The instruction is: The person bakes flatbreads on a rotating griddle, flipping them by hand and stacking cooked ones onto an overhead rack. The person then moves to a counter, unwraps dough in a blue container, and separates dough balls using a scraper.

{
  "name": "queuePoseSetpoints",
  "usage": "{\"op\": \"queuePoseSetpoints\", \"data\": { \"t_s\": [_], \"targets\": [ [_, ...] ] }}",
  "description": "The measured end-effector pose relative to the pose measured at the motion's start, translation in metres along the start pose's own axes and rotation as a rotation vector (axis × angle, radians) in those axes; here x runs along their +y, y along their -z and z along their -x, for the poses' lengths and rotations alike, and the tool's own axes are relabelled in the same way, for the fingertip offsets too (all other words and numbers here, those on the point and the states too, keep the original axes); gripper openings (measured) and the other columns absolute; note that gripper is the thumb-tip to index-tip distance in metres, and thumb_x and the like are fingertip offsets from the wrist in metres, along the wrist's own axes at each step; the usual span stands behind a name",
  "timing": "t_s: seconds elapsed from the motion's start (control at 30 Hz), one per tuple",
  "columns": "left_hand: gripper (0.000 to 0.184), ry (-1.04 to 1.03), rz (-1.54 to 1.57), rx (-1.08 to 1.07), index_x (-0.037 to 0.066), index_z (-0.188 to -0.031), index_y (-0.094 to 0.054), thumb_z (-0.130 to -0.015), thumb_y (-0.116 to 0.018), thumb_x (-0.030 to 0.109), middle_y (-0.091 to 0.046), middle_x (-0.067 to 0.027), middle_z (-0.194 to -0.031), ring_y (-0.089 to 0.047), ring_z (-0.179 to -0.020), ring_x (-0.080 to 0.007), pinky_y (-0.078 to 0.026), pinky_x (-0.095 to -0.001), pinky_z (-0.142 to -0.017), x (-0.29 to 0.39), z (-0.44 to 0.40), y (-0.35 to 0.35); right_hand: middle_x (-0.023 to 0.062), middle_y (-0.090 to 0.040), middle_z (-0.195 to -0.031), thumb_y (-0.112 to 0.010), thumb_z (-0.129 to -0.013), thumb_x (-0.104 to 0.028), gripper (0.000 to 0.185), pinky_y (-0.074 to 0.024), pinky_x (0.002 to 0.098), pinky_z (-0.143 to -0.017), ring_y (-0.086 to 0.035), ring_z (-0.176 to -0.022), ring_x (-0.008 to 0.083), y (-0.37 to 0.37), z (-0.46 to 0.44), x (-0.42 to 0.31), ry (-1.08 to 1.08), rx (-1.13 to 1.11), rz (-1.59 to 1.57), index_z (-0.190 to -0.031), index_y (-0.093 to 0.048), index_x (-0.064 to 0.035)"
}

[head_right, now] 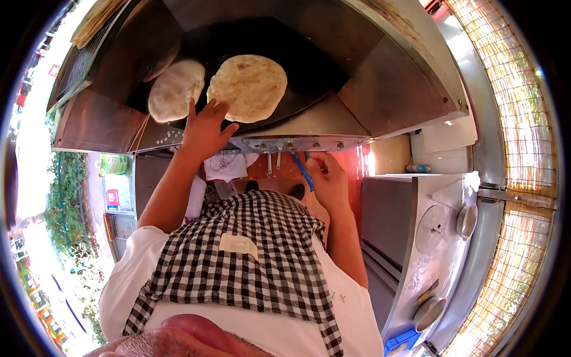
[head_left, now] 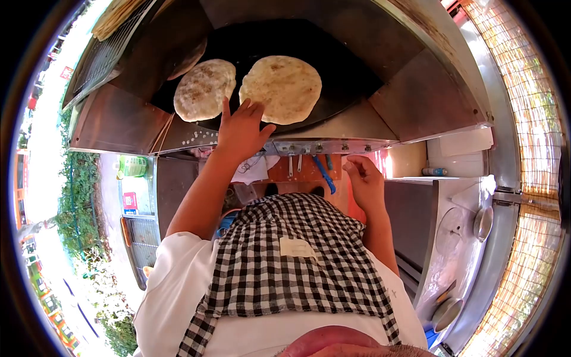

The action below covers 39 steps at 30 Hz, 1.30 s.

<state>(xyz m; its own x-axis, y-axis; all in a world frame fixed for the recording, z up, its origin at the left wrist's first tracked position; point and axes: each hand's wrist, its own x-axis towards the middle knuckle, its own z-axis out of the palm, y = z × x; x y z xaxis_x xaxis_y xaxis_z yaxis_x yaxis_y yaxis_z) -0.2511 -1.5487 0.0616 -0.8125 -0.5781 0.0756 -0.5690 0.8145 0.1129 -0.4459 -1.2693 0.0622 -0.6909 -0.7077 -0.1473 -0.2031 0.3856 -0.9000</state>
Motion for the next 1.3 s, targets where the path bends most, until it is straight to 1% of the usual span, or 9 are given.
{"op": "queuePoseSetpoints", "data": {
  "t_s": [0.1,0.2,0.3,0.33,0.43,0.53,0.63,0.83,1.3],
  "targets": [
    [0.044,0.006,0.229,0.284,0.006,-0.131,-0.067,-0.095,-0.072,0.032,-0.068,-0.0113,-0.13,-0.06,-0.129,-0.0318,-0.028,-0.0623,-0.123,-0.007,0.011,0.003,0.008,-0.076,-0.101,-0.068,-0.1,-0.011,0.023,-0.055,0.028,-0.084,-0.071,-0.094,0.0134,-0.003,-0.003,0.001,-0.012,-0.006,0.007,-0.119,-0.069,0.0008],
    [0.034,0.006,0.31,0.475,0.006,-0.121,-0.072,-0.091,-0.076,0.022,-0.069,-0.0133,-0.121,-0.065,-0.114,-0.0352,-0.047,-0.054,-0.109,-0.024,0.019,0.011,0.0077,-0.075,-0.101,-0.067,-0.1,-0.01,0.023,-0.0548,0.0276,-0.084,-0.071,-0.094,0.013,-0.005,-0.008,-0.002,-0.013,-0.026,0.016,-0.119,-0.069,0.0006],
    [0.029,0.113,0.421,0.524,0.005,-0.116,-0.073,-0.09,-0.077,0.017,-0.069,-0.0147,-0.118,-0.068,-0.105,-0.0372,-0.054,-0.0474,-0.094,-0.038,0.029,0.02,0.0073,-0.075,-0.101,-0.066,-0.1,-0.01,0.022,-0.0546,0.0271,-0.084,-0.071,-0.093,0.0125,-0.009,-0.014,-0.009,-0.007,-0.06,0.051,-0.119,-0.069,0.0001],
    [0.026,0.098,0.409,0.593,0.004,-0.113,-0.073,-0.089,-0.077,0.014,-0.07,-0.0151,-0.112,-0.068,-0.1,-0.0375,-0.055,-0.0447,-0.085,-0.043,0.031,0.023,0.0072,-0.075,-0.101,-0.066,-0.1,-0.01,0.022,-0.0545,0.0269,-0.084,-0.071,-0.093,0.0123,-0.01,-0.015,-0.011,-0.005,-0.073,0.069,-0.12,-0.069,-0.0001],
    [0.022,0.152,0.347,0.69,0.004,-0.109,-0.073,-0.089,-0.076,0.012,-0.071,-0.0143,-0.108,-0.069,-0.098,-0.0376,-0.055,-0.0439,-0.085,-0.063,0.044,0.024,0.0074,-0.072,-0.091,-0.073,-0.097,-0.019,0.025,-0.0546,0.0292,-0.073,-0.066,-0.08,0.013,-0.017,-0.021,-0.009,0.041,-0.059,0.02,-0.116,-0.072,-0.0028],
    [0.016,0.248,0.341,0.73,0.005,-0.106,-0.074,-0.09,-0.075,0.01,-0.071,-0.014,-0.104,-0.069,-0.096,-0.0368,-0.055,-0.0441,-0.083,-0.079,0.058,0.025,0.0072,-0.072,-0.09,-0.073,-0.097,-0.019,0.025,-0.0545,0.029,-0.072,-0.066,-0.08,0.013,-0.019,-0.025,-0.008,0.071,-0.071,0.032,-0.116,-0.072,-0.0026],
    [0.014,0.328,0.309,0.765,0.006,-0.105,-0.074,-0.091,-0.074,0.01,-0.072,-0.0139,-0.103,-0.069,-0.096,-0.0363,-0.055,-0.0443,-0.084,-0.087,0.072,0.03,0.0056,-0.076,-0.099,-0.067,-0.101,-0.013,0.021,-0.0545,0.0264,-0.082,-0.07,-0.092,0.0115,-0.016,-0.028,-0.014,0.039,-0.135,0.099,-0.119,-0.069,-0.0019],
    [0.016,0.41,0.265,0.782,0.004,-0.108,-0.074,-0.094,-0.072,0.011,-0.072,-0.0149,-0.107,-0.069,-0.099,-0.0354,-0.055,-0.0418,-0.086,-0.096,0.092,0.036,0.0068,-0.072,-0.09,-0.072,-0.097,-0.021,0.026,-0.0545,0.029,-0.074,-0.067,-0.081,0.0132,-0.017,-0.03,-0.021,0.106,-0.121,0.099,-0.115,-0.072,-0.0027],
    [0.019,0.401,0.358,0.734,0.005,-0.108,-0.073,-0.091,-0.075,0.012,-0.071,-0.0137,-0.107,-0.069,-0.098,-0.036,-0.055,-0.0427,-0.085,-0.079,0.098,0.031,0.0058,-0.075,-0.1,-0.069,-0.102,-0.014,0.021,-0.054,0.0255,-0.082,-0.07,-0.091,0.0112,-0.023,-0.022,-0.022,0.115,-0.164,0.055,-0.118,-0.07,-0.0009]
  ]
}}
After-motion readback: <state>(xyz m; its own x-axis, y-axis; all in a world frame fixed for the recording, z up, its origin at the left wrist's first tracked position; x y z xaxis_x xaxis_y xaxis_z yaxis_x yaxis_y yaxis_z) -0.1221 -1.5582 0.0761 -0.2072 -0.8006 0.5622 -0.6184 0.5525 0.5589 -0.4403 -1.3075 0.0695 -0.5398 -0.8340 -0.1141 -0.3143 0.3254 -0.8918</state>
